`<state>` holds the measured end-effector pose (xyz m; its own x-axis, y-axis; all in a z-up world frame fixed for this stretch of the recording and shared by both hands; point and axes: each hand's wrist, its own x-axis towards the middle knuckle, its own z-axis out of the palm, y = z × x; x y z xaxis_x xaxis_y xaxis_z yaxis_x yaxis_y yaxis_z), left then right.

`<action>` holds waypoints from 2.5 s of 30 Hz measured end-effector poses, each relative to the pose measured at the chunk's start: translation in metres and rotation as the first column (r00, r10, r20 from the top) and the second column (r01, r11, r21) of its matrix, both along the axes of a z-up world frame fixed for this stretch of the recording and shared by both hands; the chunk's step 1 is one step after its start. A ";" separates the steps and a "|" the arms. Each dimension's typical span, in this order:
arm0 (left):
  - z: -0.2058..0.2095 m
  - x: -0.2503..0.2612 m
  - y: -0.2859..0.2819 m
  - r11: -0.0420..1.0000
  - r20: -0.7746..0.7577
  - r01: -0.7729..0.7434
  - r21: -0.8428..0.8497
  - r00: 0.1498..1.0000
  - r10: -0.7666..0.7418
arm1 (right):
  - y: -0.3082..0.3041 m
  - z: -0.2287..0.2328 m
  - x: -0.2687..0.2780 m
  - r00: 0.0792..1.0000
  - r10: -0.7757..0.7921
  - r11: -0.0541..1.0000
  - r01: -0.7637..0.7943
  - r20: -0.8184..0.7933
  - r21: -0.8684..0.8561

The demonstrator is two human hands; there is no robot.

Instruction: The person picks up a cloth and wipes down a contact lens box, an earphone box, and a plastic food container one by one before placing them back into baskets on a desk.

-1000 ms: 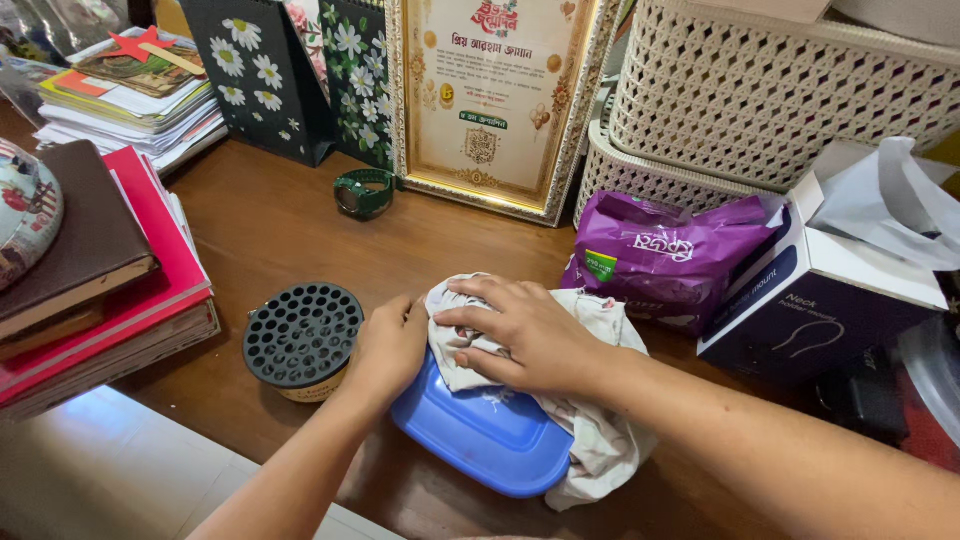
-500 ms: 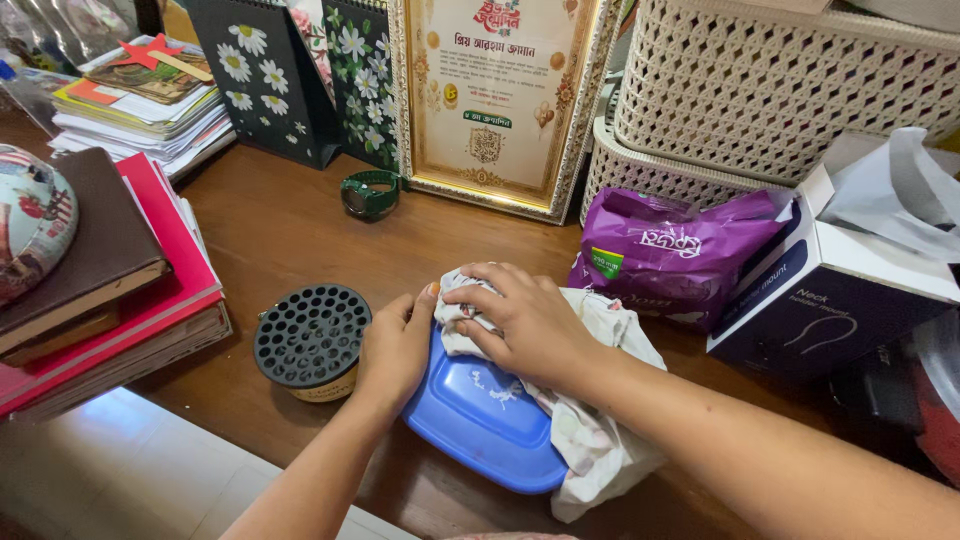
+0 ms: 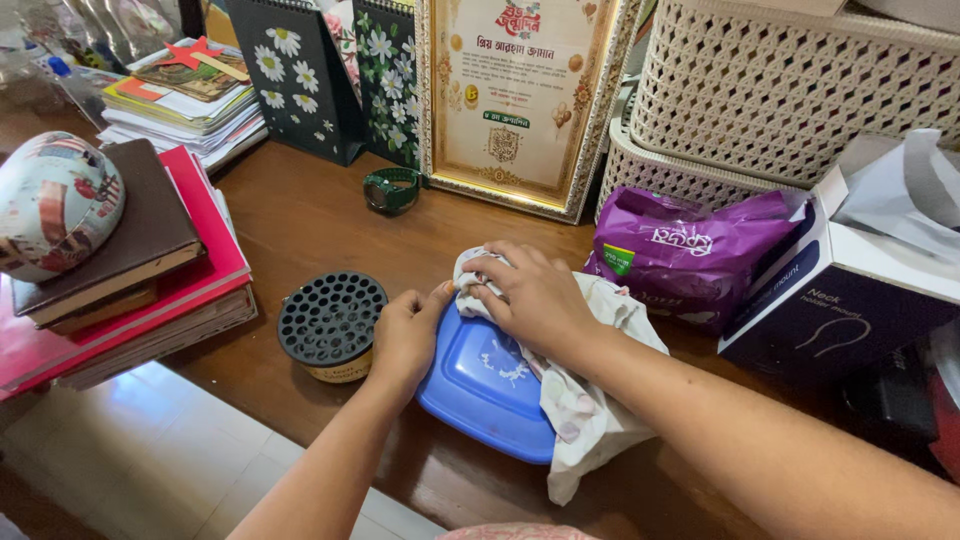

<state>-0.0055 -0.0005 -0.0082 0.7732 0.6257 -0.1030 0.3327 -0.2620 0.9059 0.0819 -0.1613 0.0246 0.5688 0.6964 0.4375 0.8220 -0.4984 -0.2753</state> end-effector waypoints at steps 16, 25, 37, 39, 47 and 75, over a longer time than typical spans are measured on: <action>0.017 0.009 -0.014 0.972 -0.094 -0.171 0.158 0.978 0.187 | -0.030 0.004 0.040 0.983 -0.107 0.992 0.095 -0.147 -0.089; 0.006 0.026 -0.012 0.940 -0.064 -0.295 0.169 0.949 0.309 | -0.014 -0.013 0.065 0.978 -0.149 0.988 0.142 -0.144 -0.060; 0.014 0.025 -0.015 0.942 -0.105 -0.321 0.102 0.938 0.331 | -0.036 -0.006 -0.026 0.989 -0.147 0.987 0.147 0.005 -0.065; 0.013 0.025 -0.014 0.944 -0.115 -0.319 0.089 0.938 0.327 | -0.039 -0.004 -0.036 0.991 -0.135 0.988 0.136 0.012 -0.077; -0.002 0.030 -0.009 0.952 -0.052 -0.281 0.123 0.956 0.288 | -0.028 -0.003 -0.025 0.991 -0.128 0.982 0.132 0.037 -0.138; -0.023 0.040 -0.006 0.919 0.121 -0.319 -0.232 0.928 0.353 | -0.001 0.000 -0.008 0.952 0.291 0.957 -0.291 -0.091 0.021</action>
<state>0.0344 -0.0061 -0.0317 0.5379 0.8294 -0.1510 0.2175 0.0365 0.9754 0.0740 -0.1627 0.0247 0.3800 0.8348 0.3984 0.9021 -0.2392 -0.3592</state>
